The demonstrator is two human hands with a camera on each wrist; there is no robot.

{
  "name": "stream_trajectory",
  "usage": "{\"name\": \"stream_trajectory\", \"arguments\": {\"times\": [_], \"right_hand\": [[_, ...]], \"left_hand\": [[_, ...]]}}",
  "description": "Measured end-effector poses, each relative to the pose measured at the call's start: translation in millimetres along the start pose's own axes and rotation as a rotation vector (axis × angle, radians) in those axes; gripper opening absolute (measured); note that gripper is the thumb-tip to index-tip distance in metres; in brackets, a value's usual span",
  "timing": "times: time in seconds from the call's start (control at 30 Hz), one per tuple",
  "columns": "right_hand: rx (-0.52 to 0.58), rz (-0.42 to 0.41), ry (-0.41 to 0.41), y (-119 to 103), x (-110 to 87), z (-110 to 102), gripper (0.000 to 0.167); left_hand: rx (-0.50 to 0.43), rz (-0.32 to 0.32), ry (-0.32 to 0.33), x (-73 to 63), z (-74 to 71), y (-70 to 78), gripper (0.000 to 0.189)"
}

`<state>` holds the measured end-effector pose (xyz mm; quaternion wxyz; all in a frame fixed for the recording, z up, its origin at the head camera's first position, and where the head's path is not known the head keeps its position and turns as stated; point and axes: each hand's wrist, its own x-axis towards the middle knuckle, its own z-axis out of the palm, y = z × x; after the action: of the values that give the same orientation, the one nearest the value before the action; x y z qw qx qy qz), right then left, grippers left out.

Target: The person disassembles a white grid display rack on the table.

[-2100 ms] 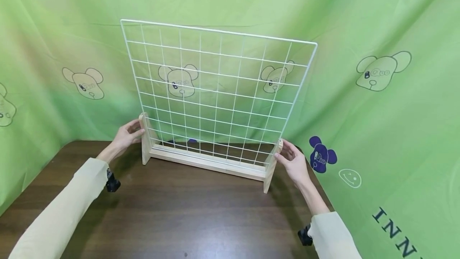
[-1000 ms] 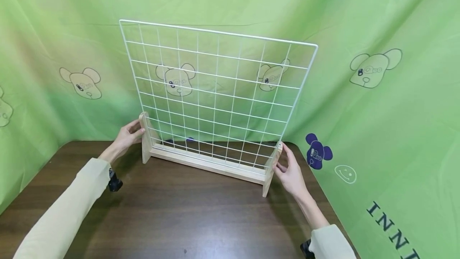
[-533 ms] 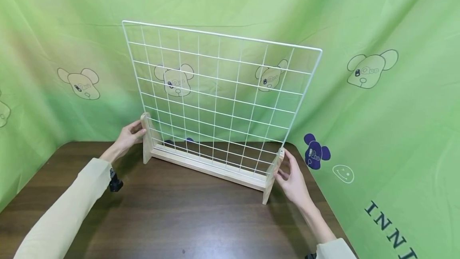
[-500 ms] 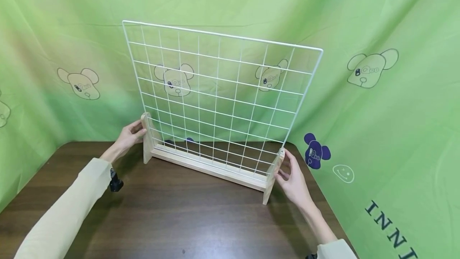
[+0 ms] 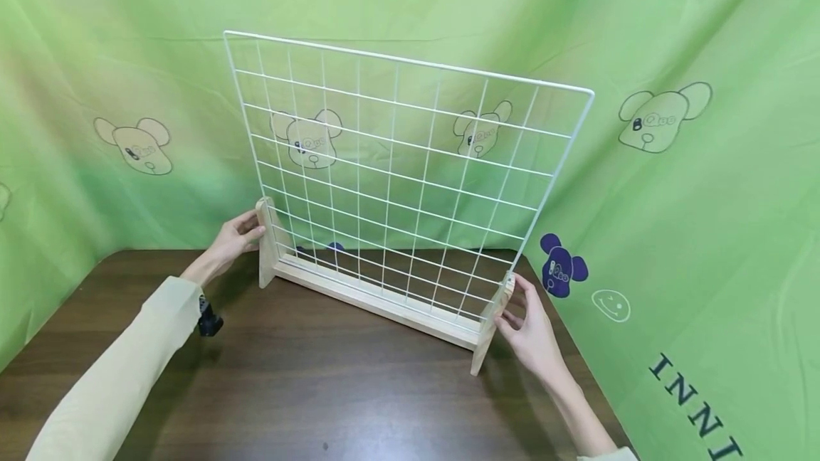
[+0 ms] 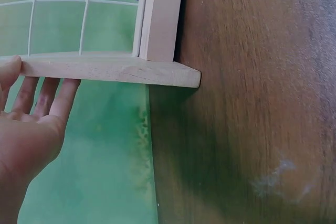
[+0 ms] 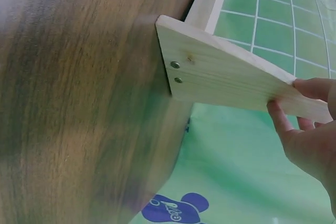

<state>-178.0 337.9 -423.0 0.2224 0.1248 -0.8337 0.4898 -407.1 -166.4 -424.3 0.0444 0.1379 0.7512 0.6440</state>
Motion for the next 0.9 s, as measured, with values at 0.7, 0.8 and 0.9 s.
{"name": "stream_trajectory", "arguments": {"times": [0.7,0.8,0.9], "right_hand": [[-0.008,0.007,0.010,-8.2,-16.8,-4.3,0.074],[-0.022,0.028,0.032,-5.9,-17.4,-5.2,0.067],[-0.045,0.064,0.053,-4.7,-17.6,-6.5,0.060]], "left_hand": [[-0.009,0.006,-0.011,3.8,11.0,0.6,0.054],[-0.002,-0.004,0.012,2.9,14.5,2.8,0.054],[0.034,0.007,0.054,1.1,20.4,6.6,0.053]]}}
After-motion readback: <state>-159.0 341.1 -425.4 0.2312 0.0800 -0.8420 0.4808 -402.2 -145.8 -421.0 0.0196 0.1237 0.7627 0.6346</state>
